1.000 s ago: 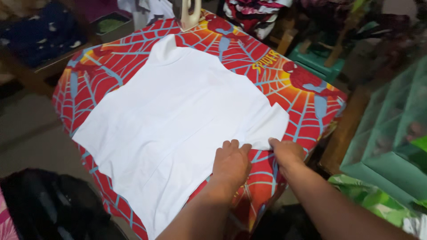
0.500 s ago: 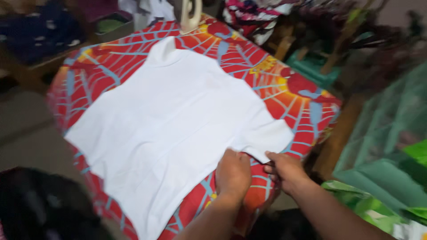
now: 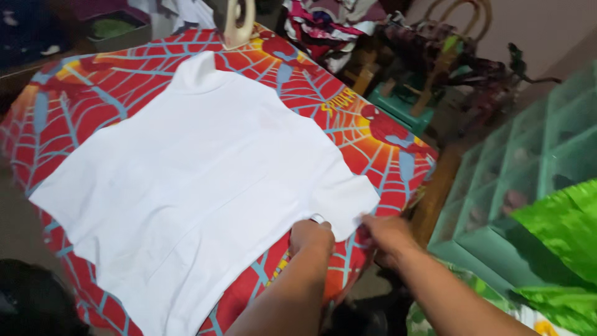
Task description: The person irons a white t-shirt laid out on a Spider-Man themed tablecloth. They smooth the fabric with their hands and use a white electric iron to press the sleeves and body of the shirt, moving the iron back and forth to remove wrinkles.
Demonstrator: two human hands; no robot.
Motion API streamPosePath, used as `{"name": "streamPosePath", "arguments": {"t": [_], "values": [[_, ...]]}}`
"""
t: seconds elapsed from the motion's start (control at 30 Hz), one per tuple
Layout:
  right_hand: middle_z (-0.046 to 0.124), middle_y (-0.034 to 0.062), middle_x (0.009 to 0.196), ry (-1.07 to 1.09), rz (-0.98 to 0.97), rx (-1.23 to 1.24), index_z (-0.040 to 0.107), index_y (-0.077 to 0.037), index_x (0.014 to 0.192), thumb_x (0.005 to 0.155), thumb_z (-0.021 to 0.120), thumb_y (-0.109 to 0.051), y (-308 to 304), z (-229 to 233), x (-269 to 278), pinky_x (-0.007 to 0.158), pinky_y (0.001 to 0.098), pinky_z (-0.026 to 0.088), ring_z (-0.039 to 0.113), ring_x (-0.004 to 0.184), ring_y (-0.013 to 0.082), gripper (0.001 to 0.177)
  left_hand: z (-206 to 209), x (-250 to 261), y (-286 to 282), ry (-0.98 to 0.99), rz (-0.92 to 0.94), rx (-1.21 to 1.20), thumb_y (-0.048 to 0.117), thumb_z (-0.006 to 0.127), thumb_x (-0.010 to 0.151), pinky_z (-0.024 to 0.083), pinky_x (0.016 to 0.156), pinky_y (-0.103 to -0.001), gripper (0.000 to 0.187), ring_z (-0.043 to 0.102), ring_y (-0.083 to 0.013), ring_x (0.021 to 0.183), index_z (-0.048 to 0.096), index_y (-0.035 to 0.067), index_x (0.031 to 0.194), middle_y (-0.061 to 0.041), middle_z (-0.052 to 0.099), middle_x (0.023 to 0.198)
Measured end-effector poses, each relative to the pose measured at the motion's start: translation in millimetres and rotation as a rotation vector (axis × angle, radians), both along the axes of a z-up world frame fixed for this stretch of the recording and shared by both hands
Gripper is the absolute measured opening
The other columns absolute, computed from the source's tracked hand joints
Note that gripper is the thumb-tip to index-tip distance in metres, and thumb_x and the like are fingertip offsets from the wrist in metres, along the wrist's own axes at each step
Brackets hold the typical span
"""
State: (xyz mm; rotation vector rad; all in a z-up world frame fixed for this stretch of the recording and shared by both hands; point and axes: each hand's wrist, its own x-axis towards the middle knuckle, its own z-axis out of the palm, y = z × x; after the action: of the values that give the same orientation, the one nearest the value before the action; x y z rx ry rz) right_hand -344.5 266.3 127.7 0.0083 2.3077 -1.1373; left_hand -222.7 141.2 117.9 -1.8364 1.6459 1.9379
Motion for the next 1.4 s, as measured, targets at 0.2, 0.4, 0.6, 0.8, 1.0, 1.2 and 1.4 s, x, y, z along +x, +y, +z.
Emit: {"name": "streamPosePath", "arguments": {"t": [0.2,0.4,0.6,0.8,1.0,1.2,1.4], "values": [[0.074,0.0161,0.091,0.655,0.199,0.143,0.073,-0.003,0.102,0.079,0.079,-0.048,-24.6,-2.6,-70.7,0.075,0.0435,0.055,0.072,0.083,0.0321,0.051,-36.1,-5.7,-8.0,0.074,-0.300,-0.062,0.032,0.059,0.095,0.060,0.077,-0.046,0.038,0.074,-0.0271,0.072,0.076,-0.001,0.087,-0.018,0.080,0.087],[0.073,0.0182,0.080,0.549,0.564,0.365,0.073,0.000,0.083,0.082,0.076,-0.052,-25.3,-33.1,-117.3,0.071,0.0448,0.055,0.070,0.074,0.0322,0.052,-74.7,1.4,-13.7,-0.019,-0.917,-1.027,0.033,0.071,0.081,0.056,0.074,-0.049,0.029,0.070,-0.0380,0.082,0.077,0.007,0.092,-0.019,0.074,0.085],[0.071,0.0077,0.066,0.260,0.647,0.182,0.072,-0.002,0.075,0.076,0.084,-0.039,-21.3,-44.8,-152.0,0.060,0.0361,0.052,0.064,0.062,0.0186,0.039,-52.4,0.4,-18.0,-0.014,-0.294,-0.362,0.029,0.071,0.084,0.058,0.067,-0.043,0.033,0.074,-0.0340,0.075,0.074,-0.004,0.084,-0.021,0.074,0.080],[0.065,0.0046,0.063,0.150,0.762,0.217,0.072,-0.003,0.076,0.075,0.087,-0.040,-27.5,-28.3,-165.3,0.055,0.0356,0.048,0.056,0.057,0.0163,0.040,7.9,18.7,-7.8,-0.070,-0.133,0.011,0.022,0.064,0.084,0.060,0.064,-0.049,0.030,0.075,-0.0364,0.067,0.072,-0.007,0.077,-0.019,0.073,0.069],[0.060,0.0082,0.062,0.268,0.827,0.319,0.066,0.001,0.071,0.077,0.086,-0.044,-14.9,-40.7,-158.1,0.057,0.0366,0.046,0.054,0.059,0.0184,0.050,25.5,7.2,14.0,-0.187,-0.185,-0.333,0.050,0.068,0.084,0.055,0.091,-0.051,0.054,0.069,-0.0411,0.100,0.070,-0.002,0.099,-0.024,0.070,0.102],[0.074,0.0082,0.072,0.276,0.829,0.334,0.073,-0.005,0.076,0.063,0.093,-0.034,-12.2,-36.4,-152.4,0.065,0.0359,0.055,0.069,0.068,0.0189,0.038,43.1,16.0,16.2,-0.210,-0.231,-0.248,0.040,0.066,0.082,0.050,0.103,-0.052,0.050,0.064,-0.0394,0.121,0.066,0.005,0.117,-0.018,0.068,0.125],[0.077,0.0095,0.077,0.389,0.728,0.372,0.075,-0.004,0.082,0.072,0.088,-0.040,-52.2,10.8,-143.4,0.070,0.0370,0.058,0.074,0.072,0.0215,0.040,89.0,27.6,4.8,-0.292,-0.468,-0.397,0.044,0.053,0.097,0.052,0.102,-0.047,0.047,0.066,-0.0346,0.120,0.070,0.006,0.118,-0.017,0.070,0.126]]}}
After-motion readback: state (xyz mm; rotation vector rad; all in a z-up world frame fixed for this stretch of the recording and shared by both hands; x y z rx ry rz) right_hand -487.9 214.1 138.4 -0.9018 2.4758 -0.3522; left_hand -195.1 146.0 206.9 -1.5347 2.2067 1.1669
